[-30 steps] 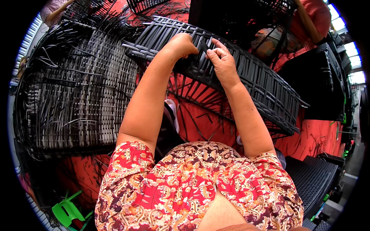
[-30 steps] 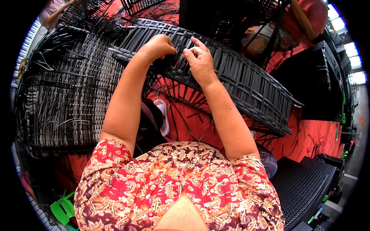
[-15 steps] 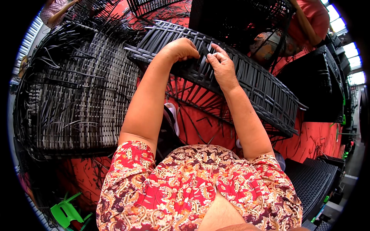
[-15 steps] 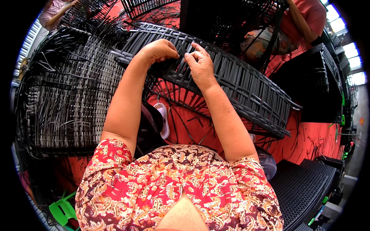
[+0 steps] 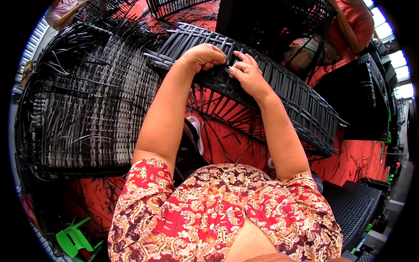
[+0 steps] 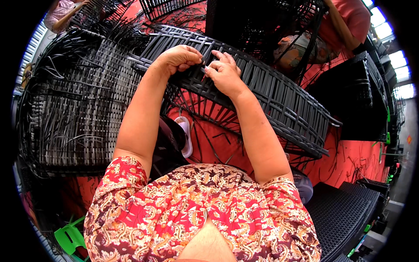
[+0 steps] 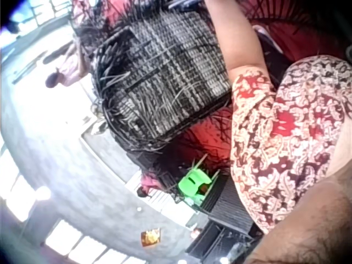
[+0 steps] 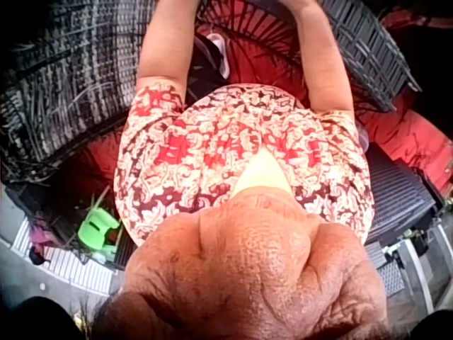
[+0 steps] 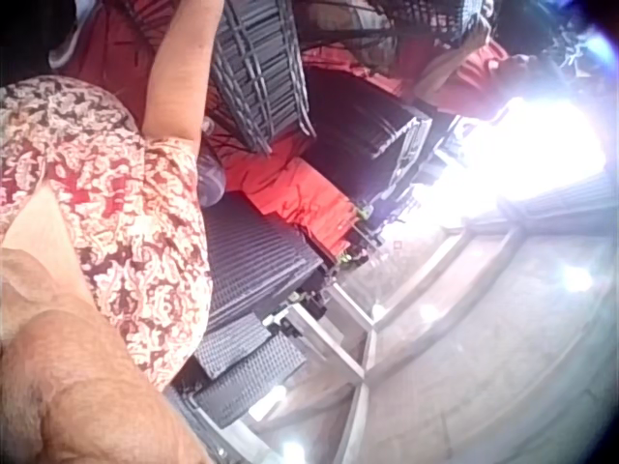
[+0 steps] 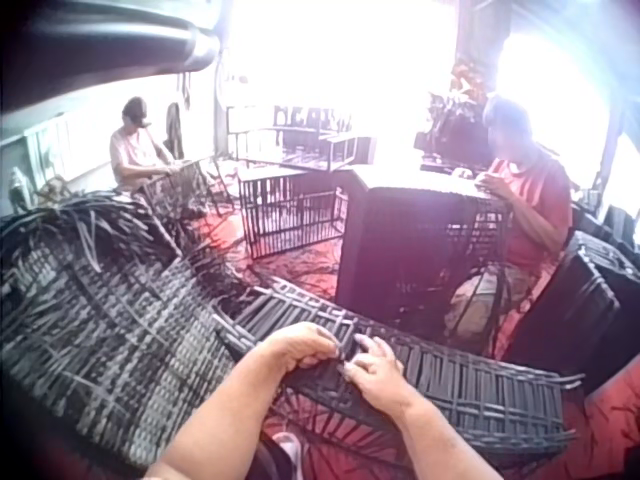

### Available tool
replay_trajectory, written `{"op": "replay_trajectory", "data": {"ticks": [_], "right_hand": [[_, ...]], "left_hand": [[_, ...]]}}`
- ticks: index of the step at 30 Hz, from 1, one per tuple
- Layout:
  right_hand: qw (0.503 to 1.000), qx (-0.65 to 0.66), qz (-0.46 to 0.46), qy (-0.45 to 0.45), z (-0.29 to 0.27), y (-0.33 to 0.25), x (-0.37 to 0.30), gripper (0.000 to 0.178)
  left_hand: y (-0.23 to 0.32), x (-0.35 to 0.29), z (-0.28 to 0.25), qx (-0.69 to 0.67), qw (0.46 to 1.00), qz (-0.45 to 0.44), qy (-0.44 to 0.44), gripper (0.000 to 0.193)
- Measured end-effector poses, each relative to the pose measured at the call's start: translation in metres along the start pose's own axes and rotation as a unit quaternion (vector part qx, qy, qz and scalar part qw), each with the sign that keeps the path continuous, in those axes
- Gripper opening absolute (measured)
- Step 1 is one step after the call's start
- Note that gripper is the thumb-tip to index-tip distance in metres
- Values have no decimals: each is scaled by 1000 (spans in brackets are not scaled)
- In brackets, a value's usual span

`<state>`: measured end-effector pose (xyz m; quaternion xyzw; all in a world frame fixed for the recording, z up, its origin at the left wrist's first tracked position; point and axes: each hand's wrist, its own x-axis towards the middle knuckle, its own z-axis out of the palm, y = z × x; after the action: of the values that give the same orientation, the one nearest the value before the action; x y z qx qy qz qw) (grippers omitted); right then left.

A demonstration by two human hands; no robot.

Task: The person weaves black strips onto a furniture frame by hand, pulling the strips through and around the frame members.

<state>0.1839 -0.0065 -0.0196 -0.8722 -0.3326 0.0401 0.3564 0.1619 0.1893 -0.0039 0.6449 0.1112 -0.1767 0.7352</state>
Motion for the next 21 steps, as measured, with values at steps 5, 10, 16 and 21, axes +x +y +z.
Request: {"op": "replay_trajectory", "data": {"ticks": [5,10,16,21], "right_hand": [[996,-82,29,-20,3,-11,2,21],[994,-101,8,26,11,-8,1,21],[992,-109,-17,57,14,-7,-1,21],[990,-115,-23,75,12,-13,-3,17]], "left_hand": [[2,-5,0,97,995,14,-28,28],[11,-22,7,299,954,20,6,31],[11,-17,3,349,936,36,23,22],[1,-4,-2,339,939,55,33,19]]}}
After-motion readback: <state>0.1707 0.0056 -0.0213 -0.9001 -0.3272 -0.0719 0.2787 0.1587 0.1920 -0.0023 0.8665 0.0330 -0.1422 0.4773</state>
